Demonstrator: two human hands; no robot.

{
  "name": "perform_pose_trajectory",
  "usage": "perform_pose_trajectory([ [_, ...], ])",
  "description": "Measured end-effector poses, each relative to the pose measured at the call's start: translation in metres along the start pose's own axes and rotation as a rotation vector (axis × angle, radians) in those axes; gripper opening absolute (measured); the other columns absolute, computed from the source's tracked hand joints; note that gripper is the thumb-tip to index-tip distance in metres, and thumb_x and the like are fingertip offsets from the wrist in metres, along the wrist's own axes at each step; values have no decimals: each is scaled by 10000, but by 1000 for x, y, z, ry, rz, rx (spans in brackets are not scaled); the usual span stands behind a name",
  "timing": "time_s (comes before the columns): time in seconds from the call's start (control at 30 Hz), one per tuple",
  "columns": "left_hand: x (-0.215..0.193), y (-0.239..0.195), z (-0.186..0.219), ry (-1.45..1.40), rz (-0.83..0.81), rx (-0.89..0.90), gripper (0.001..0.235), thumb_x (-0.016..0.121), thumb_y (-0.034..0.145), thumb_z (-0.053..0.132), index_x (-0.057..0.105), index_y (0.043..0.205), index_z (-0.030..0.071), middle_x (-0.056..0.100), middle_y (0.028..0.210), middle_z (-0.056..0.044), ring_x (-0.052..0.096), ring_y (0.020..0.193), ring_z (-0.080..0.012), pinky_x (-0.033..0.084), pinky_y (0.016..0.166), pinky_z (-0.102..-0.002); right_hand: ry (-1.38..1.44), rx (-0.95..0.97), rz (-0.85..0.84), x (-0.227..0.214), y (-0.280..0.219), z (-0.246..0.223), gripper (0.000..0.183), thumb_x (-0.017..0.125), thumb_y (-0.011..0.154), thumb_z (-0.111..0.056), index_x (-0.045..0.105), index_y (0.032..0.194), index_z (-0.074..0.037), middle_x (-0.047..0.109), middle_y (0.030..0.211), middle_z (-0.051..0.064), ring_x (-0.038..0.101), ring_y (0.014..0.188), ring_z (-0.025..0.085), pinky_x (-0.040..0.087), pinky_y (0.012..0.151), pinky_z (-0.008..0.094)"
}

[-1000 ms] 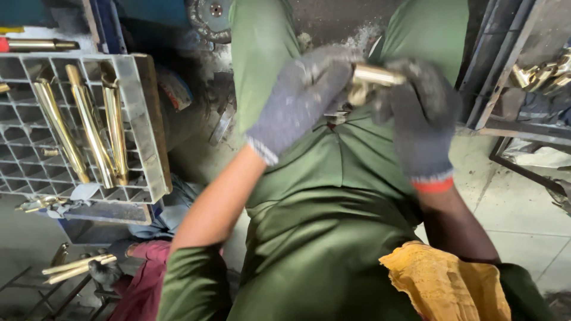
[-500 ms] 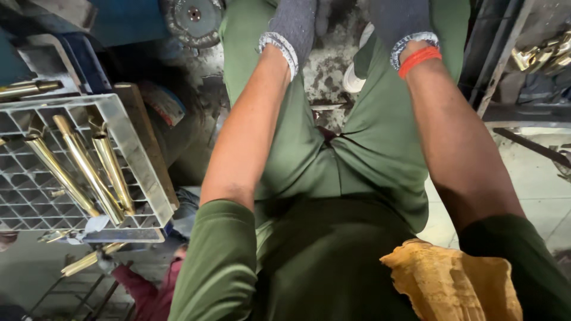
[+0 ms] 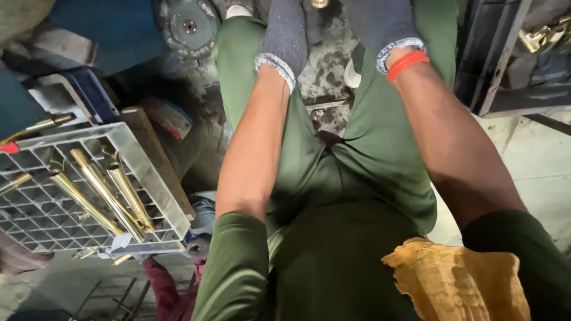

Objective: The person holds a metal T-shaped pipe fitting against a rotating polishing wheel and then uses a cloth to wipe the surface.

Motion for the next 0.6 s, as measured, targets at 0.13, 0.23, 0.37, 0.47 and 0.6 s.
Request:
perform_pose_trajectory([
  [0.13, 1, -5, -5, -930, 50, -733, 296, 499, 1038, 332, 577, 873, 99, 550, 656, -29, 508, 549, -169, 420, 491, -333, 42, -5, 17, 0, 10, -9, 91, 659, 937, -145, 718, 910, -81, 705, 806, 95, 698, 734, 278, 533, 628, 444],
  [0.23, -3, -1, 10, -1039, 82, -792, 292, 523, 1022, 343, 565, 859, 105, 533, 626, -27, 492, 520, -174, 388, 461, -340, 56, 2, 26, -4, 10, -14, 88, 661, 924, -131, 718, 894, -72, 704, 795, 103, 700, 725, 286, 531, 621, 450],
  [0.37, 5, 3, 21, -1045, 35, -848, 277, 566, 1006, 333, 556, 849, 105, 519, 618, -18, 465, 499, -171, 353, 436, -342, 64, 14, 52, -10, 7, -12, 84, 663, 908, -111, 718, 872, -59, 703, 782, 112, 703, 712, 297, 528, 610, 457],
  [0.47, 5, 0, 17, -1020, 53, -879, 300, 538, 979, 358, 563, 822, 104, 539, 601, -37, 491, 481, -190, 379, 426, -355, 12, 10, 49, -6, 6, -10, 70, 676, 907, -126, 720, 872, -84, 694, 755, 114, 696, 694, 297, 521, 592, 450],
  [0.6, -2, 6, 8, -1035, 66, -857, 261, 548, 985, 320, 568, 824, 115, 525, 602, -21, 462, 479, -169, 350, 419, -350, -104, -8, -59, 11, 15, -14, 140, 664, 933, -119, 706, 806, -80, 681, 727, 121, 678, 657, 301, 507, 556, 424],
])
Point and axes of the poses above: each hand's wrist, its own y-axis towards the middle knuckle, its own x-axis out of the palm, z = x × y, the point moved 5 cm from there along y, towards the middle knuckle
